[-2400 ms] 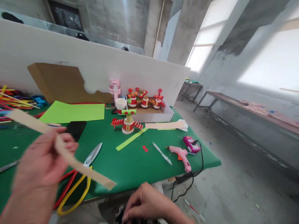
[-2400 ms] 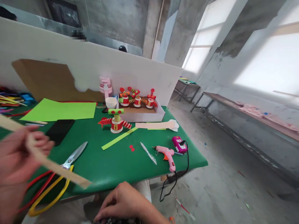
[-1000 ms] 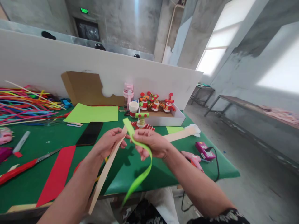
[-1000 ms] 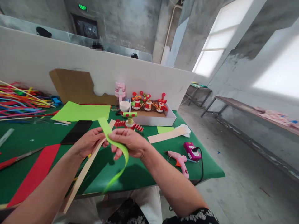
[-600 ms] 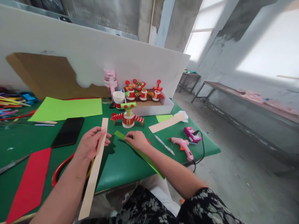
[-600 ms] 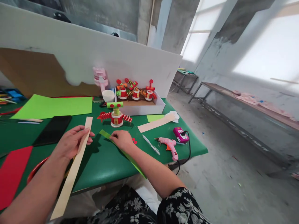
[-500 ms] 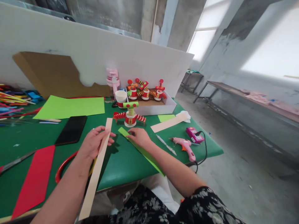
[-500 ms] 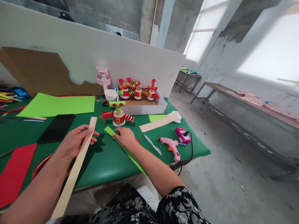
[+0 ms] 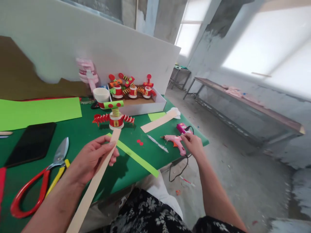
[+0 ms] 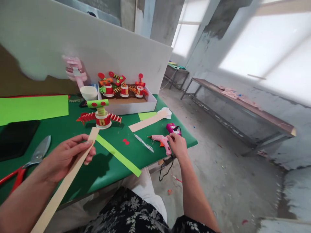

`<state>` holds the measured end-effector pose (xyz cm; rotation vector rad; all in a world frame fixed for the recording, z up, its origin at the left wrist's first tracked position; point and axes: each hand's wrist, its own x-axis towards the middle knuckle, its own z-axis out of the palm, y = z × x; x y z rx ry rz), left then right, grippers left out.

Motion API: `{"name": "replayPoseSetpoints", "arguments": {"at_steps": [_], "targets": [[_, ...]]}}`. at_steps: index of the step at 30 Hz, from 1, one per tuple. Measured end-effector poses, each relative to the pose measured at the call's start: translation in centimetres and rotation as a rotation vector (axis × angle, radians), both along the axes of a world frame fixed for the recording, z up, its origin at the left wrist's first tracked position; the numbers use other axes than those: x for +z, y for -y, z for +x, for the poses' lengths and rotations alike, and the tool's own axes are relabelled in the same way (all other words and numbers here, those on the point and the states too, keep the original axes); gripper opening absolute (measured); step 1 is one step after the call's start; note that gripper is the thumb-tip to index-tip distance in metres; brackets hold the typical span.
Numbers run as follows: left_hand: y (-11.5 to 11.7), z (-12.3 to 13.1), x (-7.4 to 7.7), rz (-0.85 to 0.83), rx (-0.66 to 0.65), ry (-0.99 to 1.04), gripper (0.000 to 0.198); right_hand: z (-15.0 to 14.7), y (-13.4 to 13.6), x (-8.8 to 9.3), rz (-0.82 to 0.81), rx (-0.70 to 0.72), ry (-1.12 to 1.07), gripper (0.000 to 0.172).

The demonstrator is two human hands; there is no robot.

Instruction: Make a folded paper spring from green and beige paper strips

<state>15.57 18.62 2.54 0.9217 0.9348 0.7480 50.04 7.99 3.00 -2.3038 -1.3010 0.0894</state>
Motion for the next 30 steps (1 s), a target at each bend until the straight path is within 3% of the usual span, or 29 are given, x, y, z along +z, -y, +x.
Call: {"name": "replayPoseSetpoints", "arguments": {"at_steps": [5,9,11,14,17,23,25,30], "targets": [[0.5,2.7,-1.3,-0.076,-0.140,-0.021,0.048,0.1,1.7,-2.1,-0.152,-0.045,-0.089,0.022],[0.9,2.9,-2.6,-0.095,-0.190,-0.075,0.043,0.1,1.7,-2.9,-0.201,0.026,-0.025,0.014],[1.0,2.8,-3.0,-0.075,-0.203,-0.090,0.039,0.2,1.6,-2.6,-0.169,0.024,-0.104,0.013],[1.1,2.6,-3.2,-0.080,-0.254,-0.107,0.037,-0.3,1.6,-1.8,-0.022,-0.006,-0.469,0.013],[1.0,2.7,-3.4,-0.061,-0.268,-0.093,0.036,-2.0,1.7,-1.0,0.167,0.042,-0.895,0.033],[1.1,2.9,-3.3,-0.061,-0.278,-0.067,0.032,-6.3,1.3,-0.9,0.170,0.264,-1.327,0.039],[1.0,2.8,-3.2,-0.071,-0.303,-0.080,0.032,-7.3,0.9,-0.8,0.132,0.311,-1.280,0.043],[0.8,2.6,-3.1,-0.082,-0.338,-0.101,0.040,-8.5,0.0,0.4,-0.008,0.493,-0.889,0.050]]}}
